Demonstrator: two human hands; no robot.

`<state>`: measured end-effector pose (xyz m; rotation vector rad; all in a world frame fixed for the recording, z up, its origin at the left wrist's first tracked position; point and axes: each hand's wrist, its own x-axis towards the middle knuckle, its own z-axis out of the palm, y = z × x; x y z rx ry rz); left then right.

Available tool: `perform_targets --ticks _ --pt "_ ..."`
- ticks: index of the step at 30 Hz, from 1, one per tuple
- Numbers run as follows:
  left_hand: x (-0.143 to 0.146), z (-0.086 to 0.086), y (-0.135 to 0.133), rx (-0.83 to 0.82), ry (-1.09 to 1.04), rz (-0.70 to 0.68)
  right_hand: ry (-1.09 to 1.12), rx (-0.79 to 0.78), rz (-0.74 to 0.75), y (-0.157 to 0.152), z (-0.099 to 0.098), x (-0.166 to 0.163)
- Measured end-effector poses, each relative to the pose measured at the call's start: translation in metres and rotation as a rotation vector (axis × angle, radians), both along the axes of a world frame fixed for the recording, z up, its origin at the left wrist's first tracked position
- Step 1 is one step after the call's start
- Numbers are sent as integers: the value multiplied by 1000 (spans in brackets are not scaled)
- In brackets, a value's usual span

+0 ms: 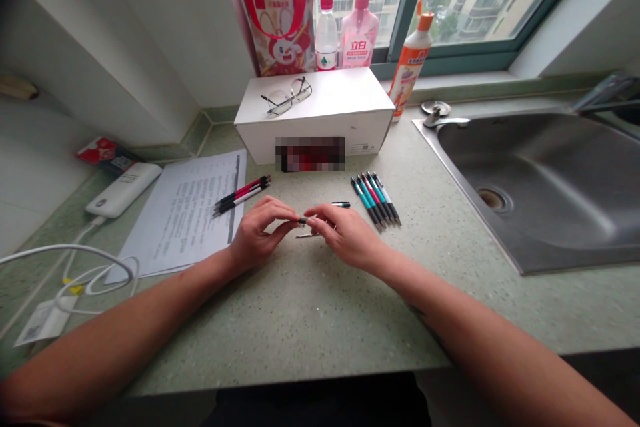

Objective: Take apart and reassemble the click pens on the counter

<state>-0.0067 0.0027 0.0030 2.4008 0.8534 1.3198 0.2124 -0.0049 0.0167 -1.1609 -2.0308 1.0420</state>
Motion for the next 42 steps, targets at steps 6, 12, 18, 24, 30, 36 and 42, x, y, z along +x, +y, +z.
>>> perform_targets --ticks 6,12,18,24,30,36,42 --pt "1 -2 1 0 10 -16 11 200 -60 1 -3 1" --pt "-3 -4 5 -89 39 133 -57 245 -53 3 1 7" --pt "-4 -10 8 -157 300 234 -306 218 195 -4 2 5" --pt "-3 -12 9 -191 362 234 -460 225 232 -5 -2 3" --pt "-4 -7 7 -163 147 135 -382 378 87 -1 -4 6" --pt "-1 -2 2 -109 41 -88 -270 471 32 0 -3 8" --pt "-1 -4 2 -145 16 -85 -229 504 2 -2 -1 5"
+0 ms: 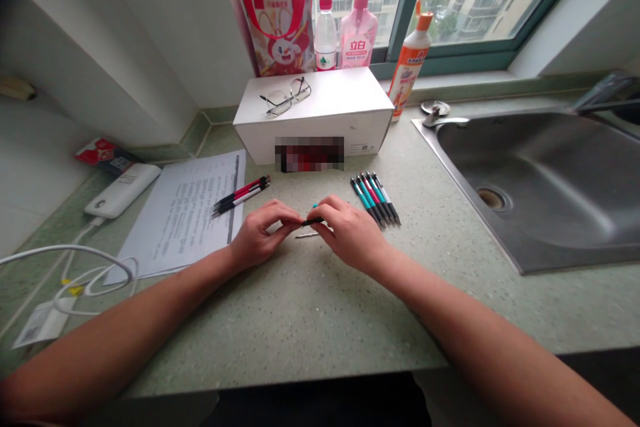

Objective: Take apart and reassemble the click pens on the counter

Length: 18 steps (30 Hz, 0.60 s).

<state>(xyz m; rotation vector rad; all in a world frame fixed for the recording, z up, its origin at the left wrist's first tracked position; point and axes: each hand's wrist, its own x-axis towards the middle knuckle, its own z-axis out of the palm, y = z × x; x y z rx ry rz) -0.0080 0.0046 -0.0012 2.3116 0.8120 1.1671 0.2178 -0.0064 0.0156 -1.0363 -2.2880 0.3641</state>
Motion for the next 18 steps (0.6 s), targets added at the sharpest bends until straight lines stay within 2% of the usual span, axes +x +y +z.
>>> perform_targets --ticks 5,9,14,18 --pt "0 1 0 31 -14 49 3 -56 -12 -2 -2 -3" --pt "2 4 0 78 2 23 20 -115 -2 -3 -2 -5" --pt "2 6 -3 56 -21 63 108 -235 -30 -4 -1 -5" --pt "2 4 -2 71 -24 43 90 -235 -47 -2 -1 -4"
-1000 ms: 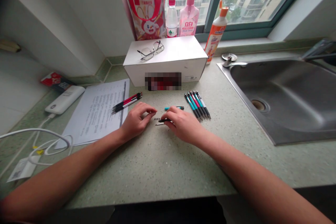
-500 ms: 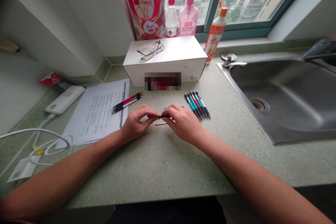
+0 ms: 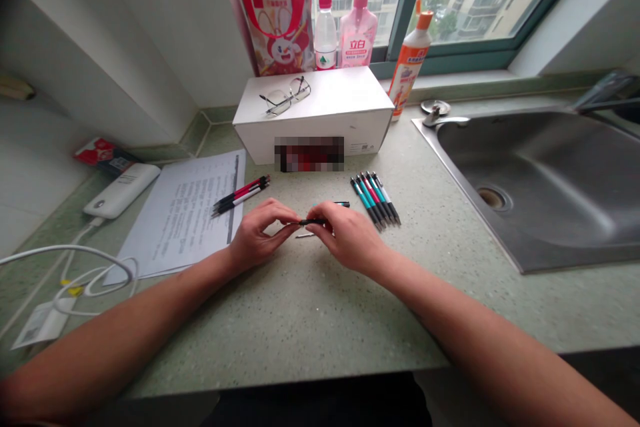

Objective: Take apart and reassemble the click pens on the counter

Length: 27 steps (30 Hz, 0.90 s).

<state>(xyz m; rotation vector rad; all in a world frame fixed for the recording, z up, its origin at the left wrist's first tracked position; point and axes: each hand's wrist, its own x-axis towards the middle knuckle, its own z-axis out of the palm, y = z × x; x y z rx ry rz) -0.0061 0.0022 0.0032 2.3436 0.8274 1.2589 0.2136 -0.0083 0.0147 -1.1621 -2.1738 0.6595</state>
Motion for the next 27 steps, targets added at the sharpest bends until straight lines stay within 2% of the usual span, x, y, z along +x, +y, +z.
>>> perform_targets --ticks 7,24,27 --pt "0 0 1 16 -8 13 -15 -53 -2 0 1 1" --pt "-1 -2 2 12 -9 4 -93 -22 35 2 0 3" --pt "-1 -2 1 14 -15 10 -88 -42 5 1 0 2"
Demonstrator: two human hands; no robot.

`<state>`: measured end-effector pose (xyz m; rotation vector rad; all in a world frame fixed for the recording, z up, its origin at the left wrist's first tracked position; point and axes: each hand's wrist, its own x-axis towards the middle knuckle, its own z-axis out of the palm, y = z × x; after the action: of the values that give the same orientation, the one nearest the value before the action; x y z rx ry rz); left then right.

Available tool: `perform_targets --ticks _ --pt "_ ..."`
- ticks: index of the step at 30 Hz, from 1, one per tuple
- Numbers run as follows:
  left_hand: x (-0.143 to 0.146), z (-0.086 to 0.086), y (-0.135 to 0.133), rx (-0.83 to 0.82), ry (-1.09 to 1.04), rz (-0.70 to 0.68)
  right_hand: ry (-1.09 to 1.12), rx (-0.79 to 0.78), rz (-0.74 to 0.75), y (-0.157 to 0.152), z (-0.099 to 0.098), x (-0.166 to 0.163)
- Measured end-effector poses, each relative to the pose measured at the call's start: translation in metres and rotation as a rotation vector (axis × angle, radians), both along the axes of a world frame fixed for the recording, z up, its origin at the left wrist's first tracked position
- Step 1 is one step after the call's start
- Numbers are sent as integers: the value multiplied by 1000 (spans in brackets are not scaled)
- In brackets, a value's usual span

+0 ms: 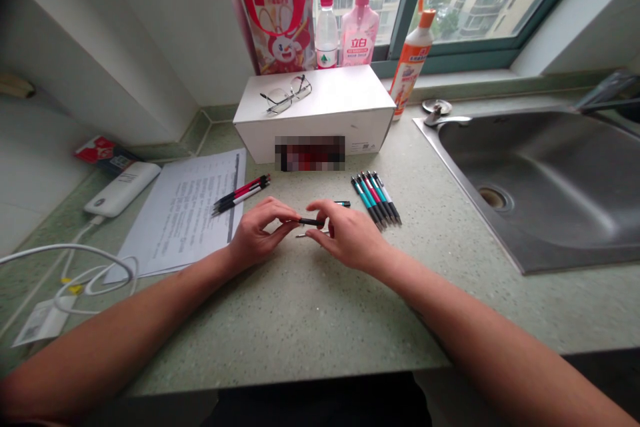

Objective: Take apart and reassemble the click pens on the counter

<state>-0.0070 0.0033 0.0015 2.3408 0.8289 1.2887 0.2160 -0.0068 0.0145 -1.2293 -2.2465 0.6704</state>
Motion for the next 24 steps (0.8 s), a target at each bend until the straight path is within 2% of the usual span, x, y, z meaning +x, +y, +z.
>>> perform_targets --ticks 5,11,19,21,24 --pt "0 1 -1 -10 15 3 -27 44 14 0 1 0" --pt "-1 -1 1 -6 8 -1 -19 11 10 1 0 1" --pt "-1 1 0 2 27 -28 -81 44 30 3 4 3" --pt "-1 2 -1 -6 82 -84 -87 33 2 4 7 6" --pt "0 3 -3 -9 272 -165 -161 21 -4 5 10 11"
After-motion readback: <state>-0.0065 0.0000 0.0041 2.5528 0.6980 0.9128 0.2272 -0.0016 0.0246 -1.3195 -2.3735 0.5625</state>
